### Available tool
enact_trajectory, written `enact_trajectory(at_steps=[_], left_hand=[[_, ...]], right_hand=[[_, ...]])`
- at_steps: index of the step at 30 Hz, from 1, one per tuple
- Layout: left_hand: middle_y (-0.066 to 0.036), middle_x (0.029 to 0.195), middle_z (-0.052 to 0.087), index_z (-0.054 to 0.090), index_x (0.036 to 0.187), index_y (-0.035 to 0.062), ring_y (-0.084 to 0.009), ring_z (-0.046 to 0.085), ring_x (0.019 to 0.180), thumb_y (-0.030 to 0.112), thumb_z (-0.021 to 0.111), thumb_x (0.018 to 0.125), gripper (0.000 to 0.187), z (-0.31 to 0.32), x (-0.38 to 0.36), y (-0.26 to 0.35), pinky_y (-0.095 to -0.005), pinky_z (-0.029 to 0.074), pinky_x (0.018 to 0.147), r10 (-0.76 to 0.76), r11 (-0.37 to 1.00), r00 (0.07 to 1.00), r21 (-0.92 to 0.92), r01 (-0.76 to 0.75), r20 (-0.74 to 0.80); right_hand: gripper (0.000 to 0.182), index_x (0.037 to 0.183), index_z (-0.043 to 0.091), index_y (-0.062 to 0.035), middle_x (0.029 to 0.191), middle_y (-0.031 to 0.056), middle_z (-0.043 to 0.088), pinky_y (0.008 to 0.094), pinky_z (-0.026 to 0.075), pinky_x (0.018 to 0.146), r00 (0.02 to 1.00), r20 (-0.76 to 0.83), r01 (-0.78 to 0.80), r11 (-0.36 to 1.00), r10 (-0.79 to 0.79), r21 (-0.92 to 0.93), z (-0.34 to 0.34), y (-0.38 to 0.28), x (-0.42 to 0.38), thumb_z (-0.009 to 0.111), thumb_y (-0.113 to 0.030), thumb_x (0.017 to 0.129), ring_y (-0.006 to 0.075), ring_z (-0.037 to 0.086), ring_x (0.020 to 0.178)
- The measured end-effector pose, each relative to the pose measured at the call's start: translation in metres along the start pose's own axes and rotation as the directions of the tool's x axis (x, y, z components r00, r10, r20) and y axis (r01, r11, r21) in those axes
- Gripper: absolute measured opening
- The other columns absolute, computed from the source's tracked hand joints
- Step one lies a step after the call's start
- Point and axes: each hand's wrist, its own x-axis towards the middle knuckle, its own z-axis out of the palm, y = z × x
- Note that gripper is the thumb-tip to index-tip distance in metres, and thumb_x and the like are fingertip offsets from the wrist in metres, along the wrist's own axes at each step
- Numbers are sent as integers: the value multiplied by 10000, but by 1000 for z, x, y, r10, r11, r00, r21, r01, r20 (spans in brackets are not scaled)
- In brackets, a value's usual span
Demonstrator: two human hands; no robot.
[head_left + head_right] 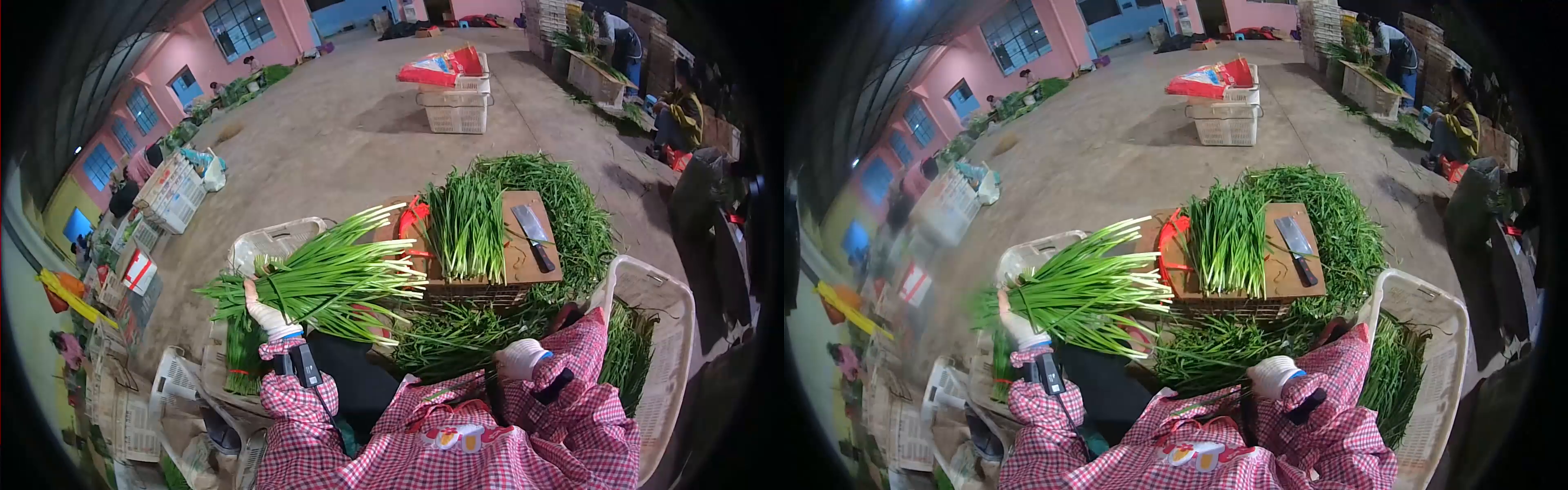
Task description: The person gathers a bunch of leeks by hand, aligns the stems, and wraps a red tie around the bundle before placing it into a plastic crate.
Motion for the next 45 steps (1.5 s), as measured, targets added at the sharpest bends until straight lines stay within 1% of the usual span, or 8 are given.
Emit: enact_trajectory(at_steps=[3,6,15,16,29,34,37,45], left_hand=[[-134,1216,570,538,1229,83,-313,553,1091,405,484,928,444,-9,7,1,-504,450,938,16,998,1000,58,-15,-16],[-135,1203,575,537,1224,81,-314,557,1085,402,476,931,439,5,-3,1,-493,456,936,-17,996,1000,85,18,-5],[-36,997,604,634,964,80,-175,543,937,291,655,812,261,51,-35,-28,-352,437,881,70,997,984,50,-62,-166],[-30,985,612,645,951,87,-169,555,905,282,659,810,241,58,-36,-27,-341,456,852,77,990,978,130,-52,-195],[-66,965,644,623,973,68,-230,622,859,230,640,838,212,18,-10,-69,-415,517,813,-208,967,971,-173,186,-117],[-102,999,651,624,988,63,-248,629,889,263,622,847,245,37,-18,-59,-419,516,831,-216,967,976,-132,216,12],[-104,994,645,618,1035,51,-248,612,904,267,590,860,280,81,-41,-28,-408,504,840,-163,985,986,55,165,-46],[-113,1031,641,587,1109,57,-280,621,915,356,507,912,366,42,-5,-14,-439,506,846,-85,993,996,82,83,24]], right_hand=[[511,1209,554,-57,886,192,673,412,512,742,981,-191,92,942,-30,324,-10,-3,-2,643,-360,807,362,651,838],[436,1249,518,6,975,91,669,280,495,788,854,-521,494,297,12,817,-14,-27,27,657,-156,869,143,608,899],[432,1168,525,-144,654,-26,539,332,497,533,964,-265,149,-889,33,433,-40,-93,117,695,-328,816,147,549,564],[246,1047,629,-194,898,-74,689,209,517,519,838,-541,260,-821,-69,508,-48,-97,117,690,-317,842,33,640,714],[247,1081,617,-202,925,-77,684,204,487,517,906,-423,193,-875,-15,445,-42,-103,103,611,-364,895,32,633,724],[407,1218,553,-134,1159,83,623,300,483,869,706,-583,-67,-857,-403,511,4,-70,122,648,-331,876,179,587,1046],[307,1064,572,-213,652,-86,494,294,396,473,870,-474,220,-752,-137,621,-54,-121,57,655,-412,846,97,436,518],[223,887,600,-30,715,146,637,352,491,554,792,-548,256,-669,-268,698,-7,-65,57,645,-247,871,257,604,593]])
